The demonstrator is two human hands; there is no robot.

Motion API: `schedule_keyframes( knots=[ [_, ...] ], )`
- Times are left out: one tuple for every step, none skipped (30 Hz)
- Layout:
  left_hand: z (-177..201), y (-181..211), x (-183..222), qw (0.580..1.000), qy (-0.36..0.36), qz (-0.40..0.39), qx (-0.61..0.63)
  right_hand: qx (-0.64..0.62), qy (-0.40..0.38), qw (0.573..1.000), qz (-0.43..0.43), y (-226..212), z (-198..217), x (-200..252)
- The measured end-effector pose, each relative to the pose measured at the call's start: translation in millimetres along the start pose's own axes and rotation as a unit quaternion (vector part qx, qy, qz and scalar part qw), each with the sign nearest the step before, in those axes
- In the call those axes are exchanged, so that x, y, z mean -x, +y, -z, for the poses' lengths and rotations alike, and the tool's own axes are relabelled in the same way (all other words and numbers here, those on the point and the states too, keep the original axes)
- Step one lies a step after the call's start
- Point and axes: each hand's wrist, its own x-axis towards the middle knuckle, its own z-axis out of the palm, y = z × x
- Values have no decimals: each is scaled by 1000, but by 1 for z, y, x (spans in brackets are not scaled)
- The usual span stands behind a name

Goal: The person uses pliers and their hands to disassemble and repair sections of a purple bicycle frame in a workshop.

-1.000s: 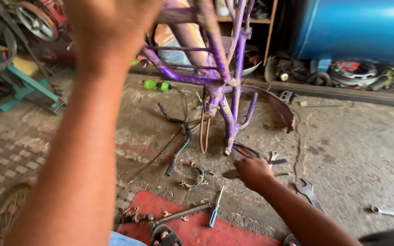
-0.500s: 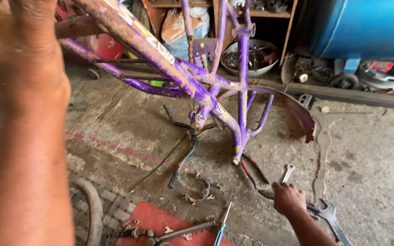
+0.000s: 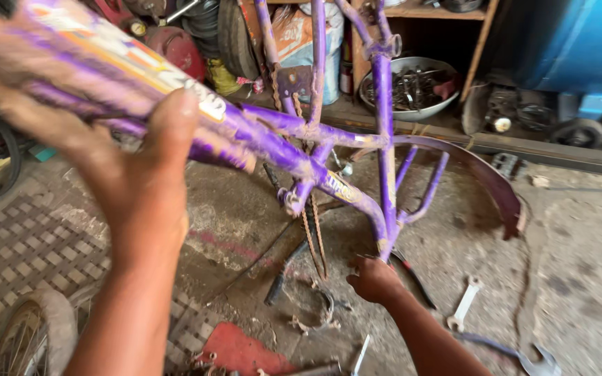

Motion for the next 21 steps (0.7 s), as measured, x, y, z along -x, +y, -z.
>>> schedule_keyframes(
  knots=[
    [5,-5,0,1000,0,19,16,0,-3,1000,2,1,-3,-16],
    [11,-11,1,999,2,39,32,2,-4,1000,0,3,-5,-32],
    [19,-16,3,997,5,58,45,5,-7,1000,0,6,-10,-48],
    [27,-21,5,996,11,75,54,11,-7,1000,-3,9,-14,-66],
    [35,-26,9,994,12,91,60,16,-10,1000,-4,12,-22,-81],
    [41,-31,11,992,15,105,66,19,-11,1000,-5,14,-28,-98],
    [49,-37,12,991,18,117,69,26,-11,1000,-9,16,-34,-115],
    [56,-41,10,989,22,130,68,31,-11,999,-10,17,-39,-131],
    [63,-44,7,987,22,143,68,34,-11,999,-12,17,-44,-146],
    [68,-45,3,985,22,156,68,36,-12,999,-13,15,-49,-160],
    [72,-46,-2,983,24,167,68,43,-10,999,-17,15,-51,-175],
    [74,-46,-5,981,30,176,71,47,-11,999,-16,12,-54,-189],
    [76,-44,-9,979,37,184,74,56,-10,998,-17,11,-56,-203],
    [75,-40,-7,979,42,184,71,61,-10,998,-13,8,-58,-217],
    [71,-38,-5,980,43,184,65,65,-11,998,-13,10,-61,-227],
    [66,-36,-2,981,46,182,56,70,-12,997,-10,10,-64,-237],
    [61,-34,0,982,45,178,48,75,-12,997,-13,13,-67,-244],
    [55,-32,3,983,45,173,41,77,-11,997,-14,17,-68,-250],
    [51,-31,4,984,44,170,32,78,-15,997,-13,18,-75,-252],
    [48,-29,4,985,43,166,25,77,-15,997,-8,15,-80,-256],
    [44,-30,5,985,38,165,20,76,-17,997,-11,20,-86,-254]
  ],
)
